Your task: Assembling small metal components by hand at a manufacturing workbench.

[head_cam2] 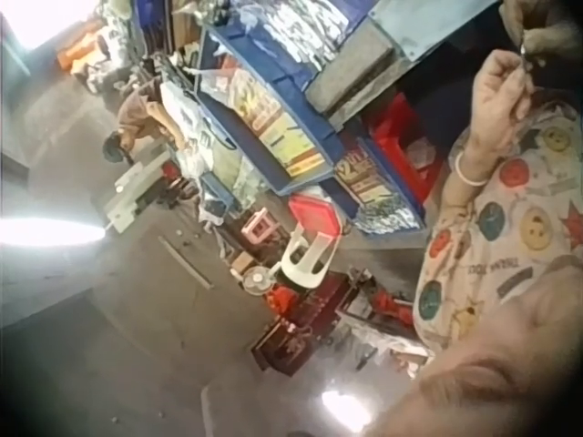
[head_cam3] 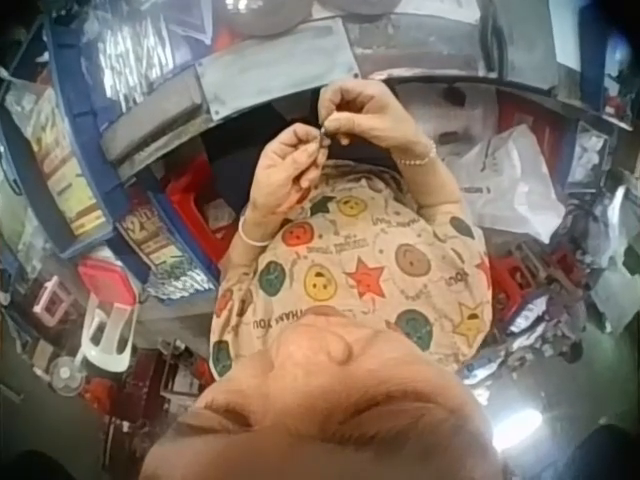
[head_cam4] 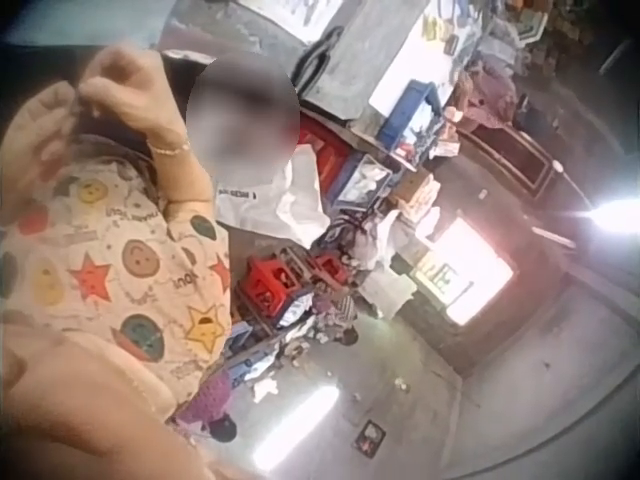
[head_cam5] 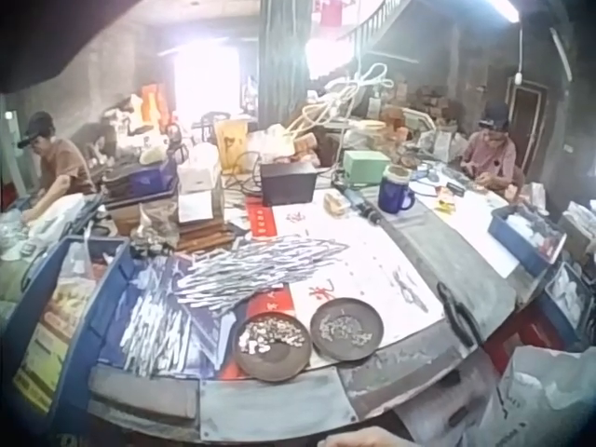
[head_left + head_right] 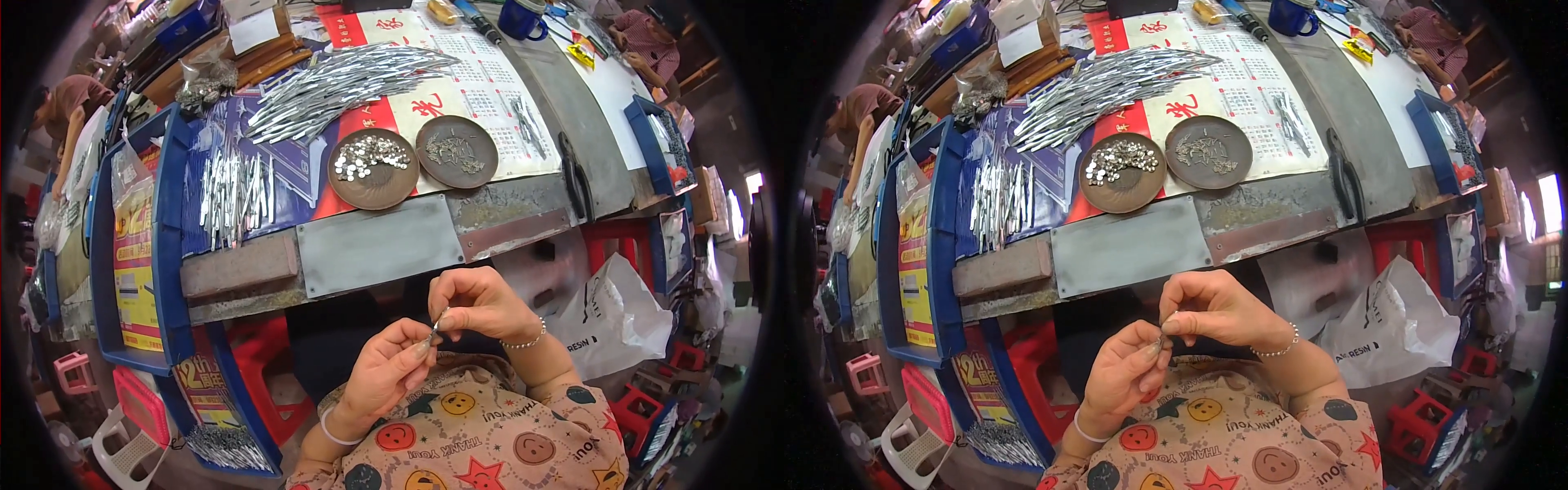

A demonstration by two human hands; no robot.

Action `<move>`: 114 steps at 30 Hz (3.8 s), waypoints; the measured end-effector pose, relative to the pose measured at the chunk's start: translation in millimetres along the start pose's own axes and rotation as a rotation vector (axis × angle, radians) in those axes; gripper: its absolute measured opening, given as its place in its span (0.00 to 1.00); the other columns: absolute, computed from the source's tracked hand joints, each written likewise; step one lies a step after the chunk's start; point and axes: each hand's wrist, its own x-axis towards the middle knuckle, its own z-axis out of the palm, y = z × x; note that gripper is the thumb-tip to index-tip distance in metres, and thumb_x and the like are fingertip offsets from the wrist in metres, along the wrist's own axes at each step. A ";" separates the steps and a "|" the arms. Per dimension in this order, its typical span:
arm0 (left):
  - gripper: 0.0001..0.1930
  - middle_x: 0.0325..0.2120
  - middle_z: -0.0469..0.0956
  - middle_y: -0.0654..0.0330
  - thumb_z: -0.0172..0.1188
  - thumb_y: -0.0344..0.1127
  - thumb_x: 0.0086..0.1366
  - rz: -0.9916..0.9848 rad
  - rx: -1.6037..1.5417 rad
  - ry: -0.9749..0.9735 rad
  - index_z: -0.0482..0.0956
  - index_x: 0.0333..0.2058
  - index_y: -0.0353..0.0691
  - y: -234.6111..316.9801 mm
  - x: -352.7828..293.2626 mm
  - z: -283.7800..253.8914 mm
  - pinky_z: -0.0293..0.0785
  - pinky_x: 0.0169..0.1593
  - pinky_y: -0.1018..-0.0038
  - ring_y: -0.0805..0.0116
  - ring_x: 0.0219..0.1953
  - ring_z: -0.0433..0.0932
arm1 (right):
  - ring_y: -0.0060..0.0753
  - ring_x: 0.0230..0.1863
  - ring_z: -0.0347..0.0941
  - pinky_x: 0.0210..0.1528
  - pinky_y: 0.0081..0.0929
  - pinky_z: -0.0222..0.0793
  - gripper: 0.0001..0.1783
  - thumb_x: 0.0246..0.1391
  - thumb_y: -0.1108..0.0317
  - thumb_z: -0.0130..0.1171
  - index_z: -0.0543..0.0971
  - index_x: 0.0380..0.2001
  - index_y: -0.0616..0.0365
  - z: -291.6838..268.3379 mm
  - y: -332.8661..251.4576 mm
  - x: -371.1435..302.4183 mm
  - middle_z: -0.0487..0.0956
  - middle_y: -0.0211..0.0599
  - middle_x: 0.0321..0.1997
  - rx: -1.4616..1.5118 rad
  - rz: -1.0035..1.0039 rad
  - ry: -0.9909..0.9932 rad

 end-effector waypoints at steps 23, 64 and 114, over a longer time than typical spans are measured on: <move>0.09 0.30 0.71 0.68 0.49 0.28 0.68 0.180 0.521 0.073 0.68 0.44 0.31 -2.7 -9.5 0.4 0.64 0.34 0.87 0.86 0.31 0.66 | 0.41 0.15 0.61 0.18 0.29 0.58 0.17 0.58 0.68 0.43 0.64 0.16 0.63 24.0 -4.1 1.5 0.62 0.39 0.15 -0.898 -0.248 -0.018; 0.08 0.31 0.72 0.64 0.50 0.27 0.67 0.534 0.298 0.279 0.71 0.45 0.37 7.6 6.8 -22.6 0.62 0.28 0.85 0.81 0.24 0.66 | 0.41 0.30 0.72 0.34 0.31 0.67 0.07 0.43 0.78 0.59 0.74 0.28 0.59 19.7 -15.3 50.5 0.74 0.38 0.27 -0.953 -0.406 0.037; 0.13 0.35 0.67 0.55 0.53 0.19 0.62 1.120 0.931 0.335 0.69 0.46 0.36 -22.9 5.5 -20.1 0.65 0.32 0.81 0.72 0.30 0.66 | 0.34 0.30 0.78 0.31 0.23 0.73 0.08 0.48 0.71 0.65 0.78 0.30 0.64 65.1 28.8 24.3 0.81 0.42 0.29 -0.755 -0.626 0.365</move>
